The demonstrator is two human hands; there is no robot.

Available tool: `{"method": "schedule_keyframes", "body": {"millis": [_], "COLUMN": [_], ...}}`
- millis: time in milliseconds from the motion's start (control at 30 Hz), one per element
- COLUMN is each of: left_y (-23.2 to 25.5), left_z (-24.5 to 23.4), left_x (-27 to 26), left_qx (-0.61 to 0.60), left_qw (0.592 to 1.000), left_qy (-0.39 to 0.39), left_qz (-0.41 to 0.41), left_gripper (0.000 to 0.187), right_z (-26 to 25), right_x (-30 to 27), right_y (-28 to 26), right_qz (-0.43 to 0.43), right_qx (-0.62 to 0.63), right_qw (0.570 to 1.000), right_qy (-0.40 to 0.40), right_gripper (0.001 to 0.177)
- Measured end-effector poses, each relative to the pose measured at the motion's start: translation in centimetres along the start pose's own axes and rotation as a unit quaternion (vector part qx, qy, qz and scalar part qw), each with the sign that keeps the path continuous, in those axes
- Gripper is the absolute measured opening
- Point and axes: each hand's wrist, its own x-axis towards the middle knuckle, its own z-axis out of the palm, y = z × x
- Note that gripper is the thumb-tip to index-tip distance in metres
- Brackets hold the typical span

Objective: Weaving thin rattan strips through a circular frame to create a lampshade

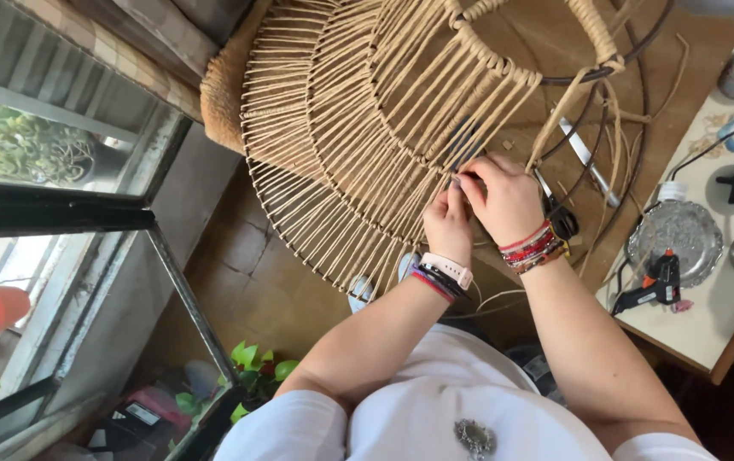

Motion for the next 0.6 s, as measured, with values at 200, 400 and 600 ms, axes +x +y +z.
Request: {"method": "schedule_keyframes", "body": {"millis": [200,400,600], "left_y": [-2.6,-1.9,-0.3], "left_z": [3.6,4.9,3.1], "left_x": [2.7,3.8,1.9], "left_qx": [-0.211,-0.111,0.036], "left_qw": [0.972,0.99,0.99], "left_qy": [0.049,-0.02,-0.107], "left_qz": [-0.086,-0.084,-0.089], "left_gripper": [0.035,0.021,0.029], "right_z": [-2.1,-1.3,0.8], "right_x": [1.7,3.2,3.2], "right_y": [0.4,2.2,1.5], "right_qz": [0.017,0.104,0.218], "right_qx": [0.119,0.006,0.095], "right_qw": [0.985,0.976,0.97], "right_qy": [-0.126,-0.191,-0.046], "right_gripper": [0.006,0.02,0.023]}}
